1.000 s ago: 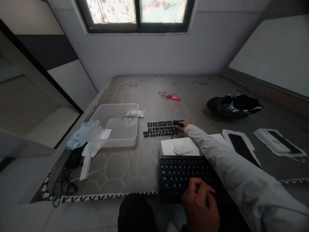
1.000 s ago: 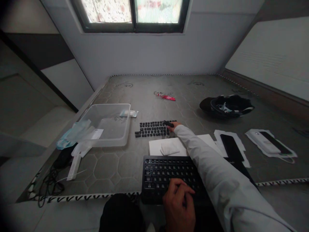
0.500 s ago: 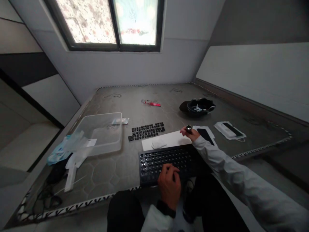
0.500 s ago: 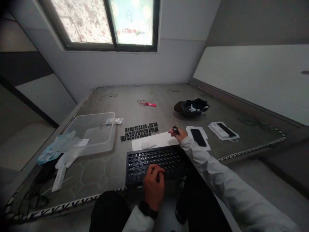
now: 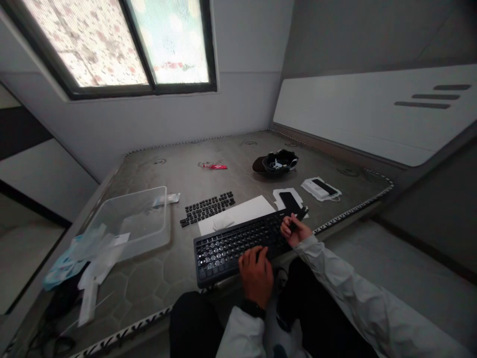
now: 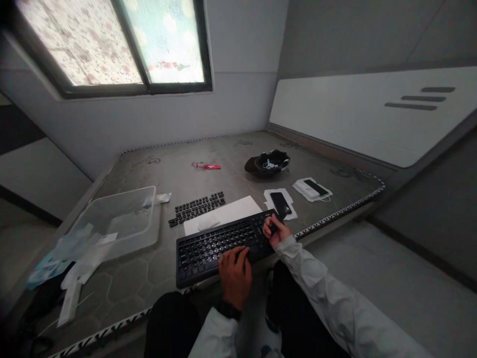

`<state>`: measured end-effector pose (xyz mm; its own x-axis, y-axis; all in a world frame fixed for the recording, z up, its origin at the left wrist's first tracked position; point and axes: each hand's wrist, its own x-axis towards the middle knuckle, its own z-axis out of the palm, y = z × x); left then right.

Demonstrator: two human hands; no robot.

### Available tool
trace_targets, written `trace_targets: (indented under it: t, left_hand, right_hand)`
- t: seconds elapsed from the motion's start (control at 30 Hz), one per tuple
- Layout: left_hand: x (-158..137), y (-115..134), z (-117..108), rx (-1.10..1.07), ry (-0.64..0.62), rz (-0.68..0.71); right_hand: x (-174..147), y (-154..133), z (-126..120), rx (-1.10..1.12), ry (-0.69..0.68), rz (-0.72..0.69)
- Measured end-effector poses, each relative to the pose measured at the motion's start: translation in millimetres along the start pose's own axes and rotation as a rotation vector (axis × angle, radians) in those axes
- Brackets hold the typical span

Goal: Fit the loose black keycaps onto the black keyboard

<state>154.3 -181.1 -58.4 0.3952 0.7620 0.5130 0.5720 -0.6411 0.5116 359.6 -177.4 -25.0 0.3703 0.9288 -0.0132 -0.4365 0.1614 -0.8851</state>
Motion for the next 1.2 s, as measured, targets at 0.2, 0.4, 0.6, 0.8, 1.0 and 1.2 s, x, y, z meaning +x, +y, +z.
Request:
trace_targets:
  t: [0.2, 0.4, 0.6, 0.8, 1.0, 1.2]
  left_hand:
    - [2.0, 3.6, 9.5, 0.083, -0.059, 0.057]
    - [4.4, 3.4, 9.3, 0.056, -0.09, 0.037]
    - [5.8, 4.1, 6.8, 0.03, -0.107, 0.013]
    - [5.4, 3.7, 6.9, 0.021, -0.115, 0.013]
    - [4.9, 3.0, 7.8, 0.035, -0.101, 0.014]
    - [3.9, 1.4, 7.7, 0.036, -0.1, 0.023]
  right_hand:
    - [7.0, 9.4, 2.7, 0.056, -0.005, 0.008]
    - [13.8, 18.9, 11.2, 0.03, -0.014, 0.037]
    - [16.0, 24.2, 5.6, 0.023, -0.059, 0.07]
    - [24.2, 28.9, 7.3, 0.038, -0.063, 0.111]
    - [33.6, 32.5, 16.0, -0.037, -0.023, 0.138]
    - [20.8, 39.2, 17.4, -0.056, -0.014, -0.073]
